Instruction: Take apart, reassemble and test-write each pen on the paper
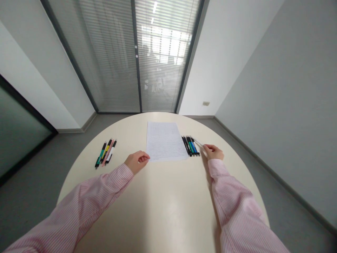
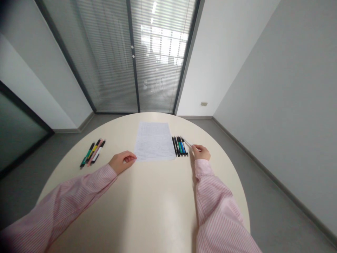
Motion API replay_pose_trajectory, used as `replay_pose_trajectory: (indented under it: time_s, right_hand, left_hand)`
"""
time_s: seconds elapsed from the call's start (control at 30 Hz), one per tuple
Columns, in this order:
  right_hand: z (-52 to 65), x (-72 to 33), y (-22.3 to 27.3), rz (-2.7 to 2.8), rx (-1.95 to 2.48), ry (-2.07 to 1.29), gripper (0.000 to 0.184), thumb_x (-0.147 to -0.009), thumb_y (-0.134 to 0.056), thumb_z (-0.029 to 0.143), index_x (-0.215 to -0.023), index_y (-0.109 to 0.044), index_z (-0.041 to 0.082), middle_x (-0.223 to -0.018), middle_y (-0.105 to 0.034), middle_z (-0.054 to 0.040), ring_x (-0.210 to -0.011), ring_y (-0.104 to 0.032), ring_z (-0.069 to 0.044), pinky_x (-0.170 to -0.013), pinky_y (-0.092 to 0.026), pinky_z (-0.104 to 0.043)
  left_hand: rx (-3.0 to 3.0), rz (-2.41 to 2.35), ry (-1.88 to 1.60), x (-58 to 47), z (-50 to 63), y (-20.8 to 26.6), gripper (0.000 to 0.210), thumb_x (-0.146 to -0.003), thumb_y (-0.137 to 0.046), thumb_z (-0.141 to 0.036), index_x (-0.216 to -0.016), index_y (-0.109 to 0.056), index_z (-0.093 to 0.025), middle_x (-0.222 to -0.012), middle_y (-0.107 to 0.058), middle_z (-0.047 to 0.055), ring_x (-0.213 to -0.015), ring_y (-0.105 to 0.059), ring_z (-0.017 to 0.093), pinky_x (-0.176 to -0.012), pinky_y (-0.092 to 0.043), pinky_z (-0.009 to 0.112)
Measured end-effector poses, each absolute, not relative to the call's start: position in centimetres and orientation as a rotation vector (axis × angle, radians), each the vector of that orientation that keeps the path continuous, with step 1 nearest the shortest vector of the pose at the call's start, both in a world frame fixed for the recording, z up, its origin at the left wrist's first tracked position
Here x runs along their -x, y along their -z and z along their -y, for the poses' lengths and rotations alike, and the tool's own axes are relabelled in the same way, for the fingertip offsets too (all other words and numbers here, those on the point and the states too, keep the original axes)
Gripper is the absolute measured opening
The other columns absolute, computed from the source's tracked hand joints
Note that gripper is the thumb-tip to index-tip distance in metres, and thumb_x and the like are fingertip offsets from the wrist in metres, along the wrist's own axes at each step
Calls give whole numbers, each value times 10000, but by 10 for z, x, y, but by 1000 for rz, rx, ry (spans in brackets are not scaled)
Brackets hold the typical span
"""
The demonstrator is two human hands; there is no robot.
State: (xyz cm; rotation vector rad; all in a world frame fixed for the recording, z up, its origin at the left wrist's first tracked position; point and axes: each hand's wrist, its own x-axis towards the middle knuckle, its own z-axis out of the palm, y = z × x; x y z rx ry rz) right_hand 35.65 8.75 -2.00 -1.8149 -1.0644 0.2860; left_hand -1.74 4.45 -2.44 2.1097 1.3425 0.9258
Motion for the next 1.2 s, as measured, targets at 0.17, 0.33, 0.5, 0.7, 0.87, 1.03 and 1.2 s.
replay_pose_trajectory:
  time_s: [0.17,0.33,0.5,0.7,0.87,1.03,1.2]
  right_hand:
    - [-89,-356,22,1170,1968,-201,377,-647,-578,494,-764,-720,165,-735,-684,-75,-714,-605,-242,-709,-436,-361]
    - [-92,-354,26,1288,2038,-166,342,-637,-584,479,-705,-723,175,-712,-682,-79,-713,-609,-250,-701,-424,-352]
    - [-91,-350,28,1329,2025,-186,353,-665,-560,493,-789,-715,200,-672,-669,-40,-689,-615,-206,-664,-429,-304]
    - [-93,-347,35,1427,1962,-212,329,-664,-570,468,-825,-704,215,-643,-644,-10,-621,-592,-161,-625,-432,-272]
    - [-90,-345,33,1442,1887,-127,302,-710,-536,447,-792,-697,204,-697,-655,-24,-608,-579,-151,-639,-442,-283]
    - [-78,-329,15,1470,1730,45,269,-775,-491,365,-824,-655,157,-758,-613,-52,-619,-540,-142,-646,-429,-280]
    - [-42,-263,3,1964,1310,66,250,-858,-423,283,-664,-532,168,-582,-498,-3,-548,-460,-113,-556,-352,-227]
  left_hand:
    - [-2101,-1346,-916,18,-45,25,144,-717,-534,-171,-807,-643,-148,-708,-602,15,-600,-541,100,-581,-456,214]
    - [-2105,-1344,-916,18,-44,25,143,-721,-530,-176,-810,-640,-154,-715,-601,12,-603,-540,99,-584,-456,215]
    - [-2111,-1352,-915,17,-44,24,139,-722,-533,-179,-810,-639,-157,-714,-606,11,-607,-544,99,-589,-458,215]
    - [-2107,-1357,-912,17,-43,22,146,-723,-534,-183,-814,-643,-150,-715,-605,18,-603,-542,101,-585,-460,218]
    - [-2125,-1349,-921,17,-44,23,139,-720,-535,-177,-808,-641,-157,-708,-605,11,-597,-542,96,-580,-461,211]
    - [-2144,-1333,-933,18,-45,26,135,-722,-535,-178,-807,-639,-160,-704,-608,8,-595,-546,94,-572,-461,203]
    - [-2259,-1310,-999,15,-39,21,108,-735,-548,-190,-805,-625,-161,-670,-590,1,-560,-515,89,-551,-435,199]
